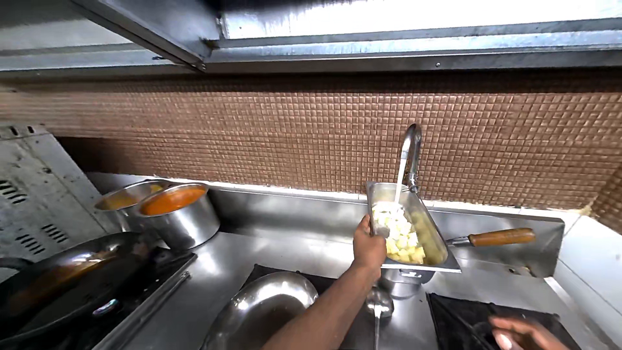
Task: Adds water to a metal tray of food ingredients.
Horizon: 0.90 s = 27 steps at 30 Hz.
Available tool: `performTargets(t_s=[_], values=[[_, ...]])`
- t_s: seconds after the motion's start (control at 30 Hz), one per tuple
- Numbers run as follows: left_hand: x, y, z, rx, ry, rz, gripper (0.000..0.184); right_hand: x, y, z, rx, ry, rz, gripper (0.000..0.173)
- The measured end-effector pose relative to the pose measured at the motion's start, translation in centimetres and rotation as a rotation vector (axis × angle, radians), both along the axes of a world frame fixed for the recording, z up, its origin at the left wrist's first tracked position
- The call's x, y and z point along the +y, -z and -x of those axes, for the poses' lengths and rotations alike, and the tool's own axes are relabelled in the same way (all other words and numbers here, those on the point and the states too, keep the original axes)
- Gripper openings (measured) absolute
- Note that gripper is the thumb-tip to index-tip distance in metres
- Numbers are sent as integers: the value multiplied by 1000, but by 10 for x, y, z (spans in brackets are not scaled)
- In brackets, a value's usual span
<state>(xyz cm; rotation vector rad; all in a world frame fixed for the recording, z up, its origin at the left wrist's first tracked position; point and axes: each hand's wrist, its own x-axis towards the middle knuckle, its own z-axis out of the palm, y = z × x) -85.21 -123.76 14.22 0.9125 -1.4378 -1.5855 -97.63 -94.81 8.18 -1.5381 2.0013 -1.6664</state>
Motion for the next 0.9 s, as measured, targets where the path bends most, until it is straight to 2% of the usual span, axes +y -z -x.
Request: performTargets(t_s=[0.1,0.2,0.3,0.37,0.47,0.57,0.77,0.9], values=[[0,-2,0,-57,9,-33,54,-29,-37,15,91,45,-27,30],[0,-5,-2,-127,63,-87,50,-86,-73,55,298,160,-81,35],[0,-8,-4,-142,121,-150,54,-162,-118,89,451,206,-331,36],[-2,-5,-3,-136,125,-143,55,-215,-133,104,523,268,-507,41],[-3,-4,-2,-119,128,-117,58,-277,-132,118,614,320,-685,45],[-4,-5,-3,-99,131,-114,63,-308,-121,117,651,316,-766,29],[13,-3,-15,-24,91,-183,71,-311,-115,104,773,328,-839,26],[9,-6,-17,-21,25,-176,61,-313,-116,104,801,308,-855,23]])
